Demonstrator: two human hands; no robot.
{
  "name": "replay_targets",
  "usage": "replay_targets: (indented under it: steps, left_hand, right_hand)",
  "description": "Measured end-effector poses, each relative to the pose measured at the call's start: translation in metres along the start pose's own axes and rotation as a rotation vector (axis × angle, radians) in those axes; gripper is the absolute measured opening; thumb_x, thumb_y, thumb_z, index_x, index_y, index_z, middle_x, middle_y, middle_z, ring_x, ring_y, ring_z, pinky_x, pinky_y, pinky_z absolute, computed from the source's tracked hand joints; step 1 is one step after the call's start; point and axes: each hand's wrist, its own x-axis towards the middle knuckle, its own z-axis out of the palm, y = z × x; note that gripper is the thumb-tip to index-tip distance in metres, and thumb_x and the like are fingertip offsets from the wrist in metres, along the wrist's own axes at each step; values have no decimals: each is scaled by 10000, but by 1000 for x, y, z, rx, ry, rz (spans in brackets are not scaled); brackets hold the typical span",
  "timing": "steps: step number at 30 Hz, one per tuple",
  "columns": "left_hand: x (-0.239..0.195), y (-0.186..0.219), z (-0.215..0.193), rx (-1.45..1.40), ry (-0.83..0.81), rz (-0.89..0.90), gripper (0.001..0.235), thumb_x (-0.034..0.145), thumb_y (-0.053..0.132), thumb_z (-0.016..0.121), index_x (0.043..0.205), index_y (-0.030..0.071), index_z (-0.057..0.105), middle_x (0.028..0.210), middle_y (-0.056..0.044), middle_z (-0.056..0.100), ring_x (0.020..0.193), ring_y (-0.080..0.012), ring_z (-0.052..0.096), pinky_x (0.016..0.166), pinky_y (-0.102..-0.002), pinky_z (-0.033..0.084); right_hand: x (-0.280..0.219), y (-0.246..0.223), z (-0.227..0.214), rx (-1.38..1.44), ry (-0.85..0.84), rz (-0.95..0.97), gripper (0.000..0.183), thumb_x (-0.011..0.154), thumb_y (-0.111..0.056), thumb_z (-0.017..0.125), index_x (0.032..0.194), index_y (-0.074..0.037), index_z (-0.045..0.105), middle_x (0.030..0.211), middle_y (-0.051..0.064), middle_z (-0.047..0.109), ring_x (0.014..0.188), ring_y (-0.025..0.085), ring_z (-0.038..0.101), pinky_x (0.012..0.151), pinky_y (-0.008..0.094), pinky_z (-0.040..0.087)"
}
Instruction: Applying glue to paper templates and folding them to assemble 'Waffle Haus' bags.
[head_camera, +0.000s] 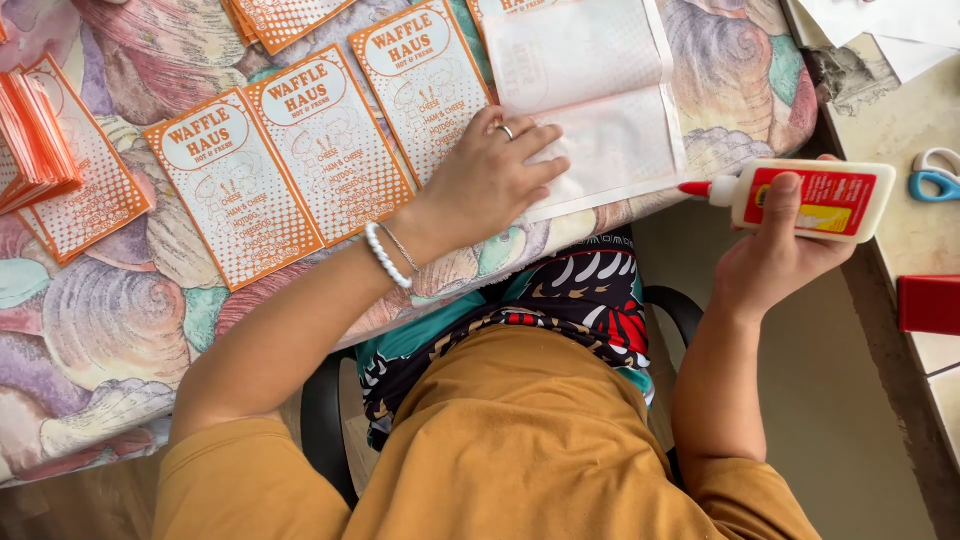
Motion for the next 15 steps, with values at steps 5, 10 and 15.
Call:
replay_targets:
  steps: [5, 10, 15]
  left_hand:
    - [3, 20, 7, 30, 94, -142, 304, 955, 339, 734, 1211, 173, 721, 1307, -133, 663, 1152, -315, 619, 1071, -561, 338]
    - [-5, 16, 29, -91, 151, -209, 350, 945, 335, 716, 1239, 145, 704, 1305, -148, 592, 1178, -320, 554, 1072, -677, 284]
    - [-7, 17, 13, -133, 59, -242, 473, 915, 426, 747, 1294, 150, 686, 1414, -152, 566, 1278, -336, 502, 1138, -703, 264]
  right_hand:
    - [-40, -31, 37, -76, -164, -62, 382, 985, -113, 802, 1237, 65, 577, 1183, 194, 644, 1006, 329, 683, 903, 480, 630]
    - [-65, -19, 56, -126, -382, -173, 364, 926, 1, 829, 1180, 119, 596, 1033, 271, 658, 917, 437, 721, 821, 523, 614]
    - [-71, -38, 66, -135, -385, 61, 315, 982, -111, 784, 1196, 22, 595, 1108, 168, 664, 993, 341, 728, 902, 441, 659]
